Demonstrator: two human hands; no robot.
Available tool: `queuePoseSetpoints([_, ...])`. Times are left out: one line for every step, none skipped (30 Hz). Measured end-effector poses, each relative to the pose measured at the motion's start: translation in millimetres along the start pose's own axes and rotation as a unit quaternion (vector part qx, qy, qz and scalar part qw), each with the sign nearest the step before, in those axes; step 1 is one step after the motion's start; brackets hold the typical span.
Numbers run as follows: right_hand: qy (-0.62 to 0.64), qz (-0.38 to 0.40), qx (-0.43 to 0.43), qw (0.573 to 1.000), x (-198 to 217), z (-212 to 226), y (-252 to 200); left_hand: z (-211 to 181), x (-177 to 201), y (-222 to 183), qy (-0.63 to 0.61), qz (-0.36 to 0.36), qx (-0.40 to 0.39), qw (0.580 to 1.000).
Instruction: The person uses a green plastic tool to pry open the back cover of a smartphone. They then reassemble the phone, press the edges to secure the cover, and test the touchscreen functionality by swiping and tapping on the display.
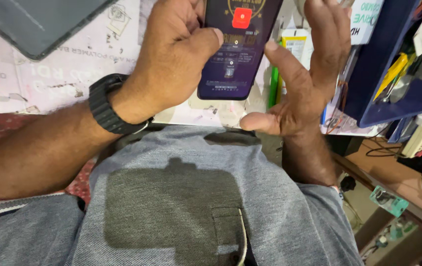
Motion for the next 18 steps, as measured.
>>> queuePoseSetpoints([0.009,-0.008,0.012,1.0,0.5,0.4,-2.2,-0.2,-0.6,0.3,-0.037,0.006,-0.003,0.999])
queuePoseSetpoints([0.015,-0.013,0.029,0.999,0.4,0.4,-3.2,-0.9,-1.6,1.0,-0.073,0.011,-0.008,0.997])
queuePoseSetpoints([0.021,-0.019,0.046,0.999,0.4,0.3,-4.0,-0.9,-2.2,0.9,-0.065,0.01,-0.004,0.998])
queuePoseSetpoints([0.027,-0.024,0.064,0.997,0.2,0.5,-4.8,-0.9,-2.2,0.6,-0.056,0.008,-0.001,0.998])
queuePoseSetpoints([0.027,-0.026,0.066,0.997,-0.5,0.0,-6.1,-0.3,-2.2,0.4,-0.048,0.006,0.005,0.999])
queuePoseSetpoints([0.027,-0.027,0.068,0.997,-0.8,-0.4,-7.6,0.6,-2.4,0.0,-0.04,0.004,0.011,0.999])
queuePoseSetpoints([0.028,-0.028,0.07,0.997,-1.2,-0.5,-9.3,2.0,-1.8,-0.2,-0.034,0.002,0.021,0.999])
queuePoseSetpoints([0.027,-0.025,0.073,0.997,-2.2,-0.7,-10.8,3.5,-1.1,-0.5,-0.027,0.0,0.03,0.999])
queuePoseSetpoints([0.026,-0.023,0.076,0.997,-3.4,-0.8,-12.3,3.0,-0.9,-0.8,-0.031,0.003,0.021,0.999])
queuePoseSetpoints([0.025,-0.021,0.079,0.996,-4.6,-1.3,-13.8,2.5,-0.5,-0.6,-0.036,0.005,0.012,0.999])
queuePoseSetpoints([0.025,-0.02,0.088,0.996,-6.1,-1.4,-15.3,2.7,-0.1,-1.1,-0.038,0.004,0.01,0.999])
queuePoseSetpoints([0.024,-0.019,0.098,0.995,-7.9,-2.1,-16.6,2.6,-0.2,-1.0,-0.041,0.004,0.007,0.999])
queuePoseSetpoints([0.023,-0.018,0.108,0.994,-9.5,-2.8,-17.9,3.0,0.0,-1.2,-0.041,0.0,0.011,0.999])
queuePoseSetpoints([0.021,-0.016,0.116,0.993,-11.5,-3.8,-19.0,2.9,0.3,-1.0,-0.041,-0.004,0.013,0.999])
queuePoseSetpoints([0.019,-0.015,0.124,0.992,-13.3,-4.6,-20.0,1.5,-0.1,-0.9,-0.035,-0.002,0.007,0.999])
queuePoseSetpoints([0.018,-0.012,0.132,0.991,-14.7,-5.4,-21.1,0.1,-0.5,-0.8,-0.03,-0.001,0.001,1.0])
queuePoseSetpoints([0.016,-0.013,0.133,0.991,-15.8,-6.5,-22.1,-0.8,-0.6,-0.6,-0.018,-0.002,0.002,1.0])
queuePoseSetpoints([0.015,-0.014,0.133,0.991,-17.1,-7.3,-23.1,-1.7,-0.9,-0.6,-0.007,-0.003,0.004,1.0])
Point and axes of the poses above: each hand's wrist, its own y-axis towards the middle knuckle, its own x-axis out of the back of the hand, z = x × y, the point moved 6 cm from there along y, towards the middle knuckle, and after that the axes turned 10 degrees about y, right-handed, at the moved point
